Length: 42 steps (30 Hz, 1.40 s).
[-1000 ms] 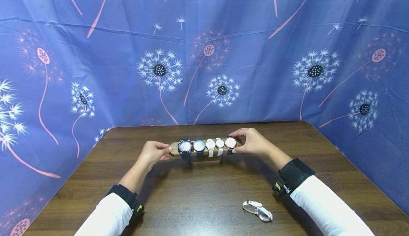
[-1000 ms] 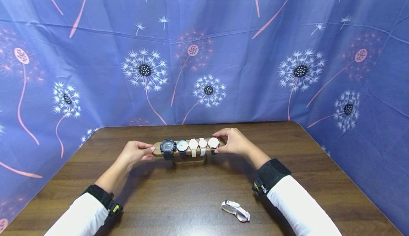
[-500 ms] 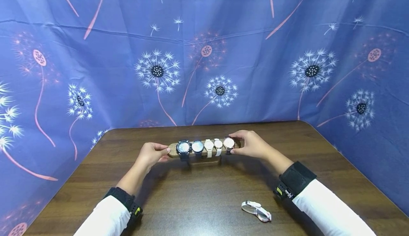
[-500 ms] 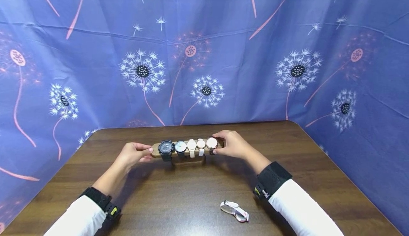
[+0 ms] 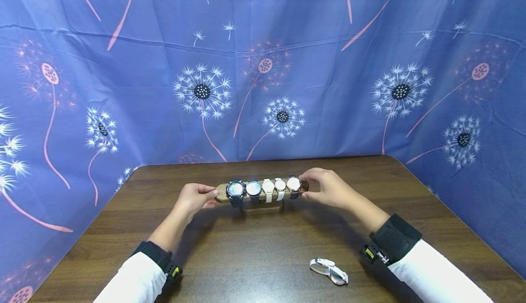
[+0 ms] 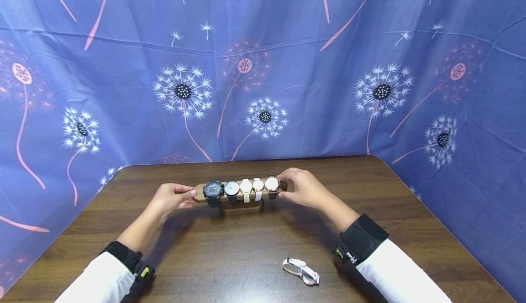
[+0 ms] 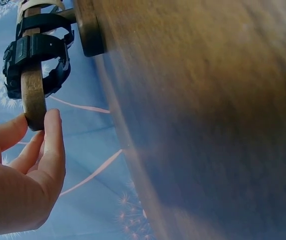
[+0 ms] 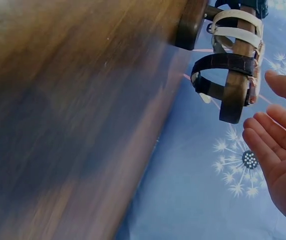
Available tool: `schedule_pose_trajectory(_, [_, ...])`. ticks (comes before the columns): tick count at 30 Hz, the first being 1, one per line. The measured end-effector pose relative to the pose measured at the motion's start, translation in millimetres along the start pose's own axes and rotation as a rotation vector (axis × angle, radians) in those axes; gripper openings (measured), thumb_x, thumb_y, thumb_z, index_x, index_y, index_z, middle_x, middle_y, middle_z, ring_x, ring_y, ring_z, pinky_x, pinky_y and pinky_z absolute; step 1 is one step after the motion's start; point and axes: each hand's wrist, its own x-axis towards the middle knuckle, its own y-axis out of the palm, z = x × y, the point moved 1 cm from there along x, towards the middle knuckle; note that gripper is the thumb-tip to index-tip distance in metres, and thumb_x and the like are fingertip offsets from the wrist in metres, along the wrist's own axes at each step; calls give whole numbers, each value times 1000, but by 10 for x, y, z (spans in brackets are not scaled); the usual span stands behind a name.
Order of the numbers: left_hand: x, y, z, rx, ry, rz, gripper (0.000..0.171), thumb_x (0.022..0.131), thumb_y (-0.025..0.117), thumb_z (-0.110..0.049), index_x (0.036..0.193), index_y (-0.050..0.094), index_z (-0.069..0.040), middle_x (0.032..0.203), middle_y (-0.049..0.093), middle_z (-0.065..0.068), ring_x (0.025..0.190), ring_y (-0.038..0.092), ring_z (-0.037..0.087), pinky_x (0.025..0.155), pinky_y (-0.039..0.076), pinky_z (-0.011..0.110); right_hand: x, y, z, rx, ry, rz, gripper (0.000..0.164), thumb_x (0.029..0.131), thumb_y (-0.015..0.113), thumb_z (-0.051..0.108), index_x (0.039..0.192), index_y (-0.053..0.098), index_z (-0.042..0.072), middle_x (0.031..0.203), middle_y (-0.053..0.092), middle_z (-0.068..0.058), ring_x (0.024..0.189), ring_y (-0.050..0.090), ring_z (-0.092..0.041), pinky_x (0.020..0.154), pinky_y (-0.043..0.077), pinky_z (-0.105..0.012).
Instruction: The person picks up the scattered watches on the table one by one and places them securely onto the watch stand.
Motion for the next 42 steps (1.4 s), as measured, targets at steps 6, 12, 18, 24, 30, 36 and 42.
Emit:
schedule_pose_trajectory(6, [-14,-44,-14,14,9,-3,24,93,63,0,110,63,17,92,70,18,73,70,20,71,60,32,-111,-96,95,-1,-36,43,35,74,82,8,105,69,-1,99,70,-9,85,66,-24,76,57,-37])
schedule_pose_trajectory(12, [-40,-76,-13,29,11,-15,21,92,64,-1,107,64,14,92,70,17,79,71,25,77,59,37,-225,-175,217,86,-30,228,35,80,78,8,112,67,-2,98,69,-7,83,66,-20,70,58,-32])
schedule_pose_trajectory(18, [-142,-75,23,73,28,6,15,90,62,8,103,65,15,89,70,20,76,70,26,71,60,36,-300,-173,366,157,-47,376,31,85,74,9,113,66,-2,102,69,-10,86,66,-19,74,58,-30])
schedule_pose_trajectory(24, [-242,-62,43,117,59,92,15,90,57,10,102,63,17,84,69,20,73,69,26,67,60,35,-357,-190,510,201,-45,499,18,86,72,10,102,69,1,88,67,4,74,60,-3,65,55,-23])
schedule_pose_trajectory(30, [-288,-17,50,117,85,175,15,90,55,10,101,63,18,84,69,22,72,69,27,66,60,35,-403,-187,614,254,-47,609,13,88,72,19,92,69,7,75,60,16,64,54,4,57,50,-17])
schedule_pose_trajectory(36, [-327,42,44,131,111,273,15,90,56,10,101,62,19,85,68,21,76,69,29,68,60,35,-484,-111,645,281,-26,678,17,83,77,22,89,68,9,68,59,17,58,54,6,52,49,-14])
schedule_pose_trajectory(42, [-369,78,42,119,107,364,17,88,57,10,103,62,18,87,68,21,80,69,30,69,60,37,-547,-48,685,266,45,713,20,74,80,9,89,67,10,59,57,19,46,51,8,47,49,-14])
